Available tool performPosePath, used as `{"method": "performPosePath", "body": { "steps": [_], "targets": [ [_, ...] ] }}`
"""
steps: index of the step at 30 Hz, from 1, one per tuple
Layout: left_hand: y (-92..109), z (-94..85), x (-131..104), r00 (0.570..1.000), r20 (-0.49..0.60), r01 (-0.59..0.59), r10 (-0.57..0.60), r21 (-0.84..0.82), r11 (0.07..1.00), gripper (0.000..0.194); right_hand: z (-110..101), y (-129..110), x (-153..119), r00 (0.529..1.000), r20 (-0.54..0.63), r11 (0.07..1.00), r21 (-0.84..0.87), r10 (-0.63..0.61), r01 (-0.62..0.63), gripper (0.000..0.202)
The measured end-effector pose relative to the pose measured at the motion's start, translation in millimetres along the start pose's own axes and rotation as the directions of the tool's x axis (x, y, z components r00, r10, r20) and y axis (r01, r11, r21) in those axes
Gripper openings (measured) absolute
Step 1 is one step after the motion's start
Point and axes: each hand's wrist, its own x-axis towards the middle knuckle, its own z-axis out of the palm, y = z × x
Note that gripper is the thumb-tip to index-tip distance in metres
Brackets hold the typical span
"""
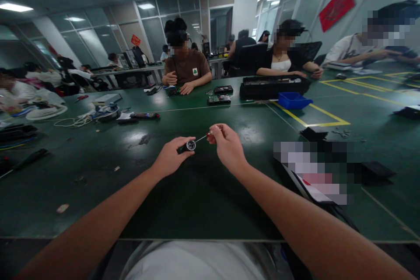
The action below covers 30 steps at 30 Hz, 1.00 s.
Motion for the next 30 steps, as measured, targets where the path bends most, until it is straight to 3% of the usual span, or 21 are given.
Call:
{"method": "performPosePath", "body": {
  "steps": [2, 4, 7, 16, 22, 27, 30],
  "targets": [
    [-1, -0.5, 0, 0.999, -0.015, -0.038, 0.038, 0.019, 0.999, 0.045, -1, 3, 5, 0.981, -0.025, 0.968, 0.171, 0.191, -0.184, 0.022],
    [-2, -0.9, 1, 0.998, -0.027, -0.050, 0.051, 0.034, 0.998, 0.045, -3, 7, 8, 0.962, -0.027, 0.931, 0.261, 0.273, -0.257, 0.021],
    [-2, -1.0, 1, 0.999, -0.026, -0.043, 0.044, 0.036, 0.998, 0.046, -3, 10, 9, 0.980, -0.065, 0.956, 0.240, 0.187, -0.167, 0.020],
    [3, -0.3, 1, 1.000, -0.008, 0.003, -0.002, 0.030, 1.000, 0.045, -1, 5, 2, 0.998, -0.024, 0.995, -0.086, -0.059, 0.057, 0.023],
    [1, -0.2, 1, 1.000, -0.011, 0.008, -0.008, 0.004, 1.000, 0.046, -5, -8, -5, 0.985, 0.024, 0.884, -0.439, -0.171, 0.164, 0.032],
    [1, -0.6, 1, 1.000, 0.007, 0.026, -0.026, 0.008, 1.000, 0.045, -6, -7, -8, 0.949, 0.173, 0.840, -0.443, -0.261, 0.312, 0.015],
    [1, -0.9, 0, 0.999, 0.013, 0.032, -0.032, 0.008, 0.999, 0.046, -5, -7, -8, 0.942, 0.204, 0.827, -0.455, -0.266, 0.331, 0.012]
  ]
}}
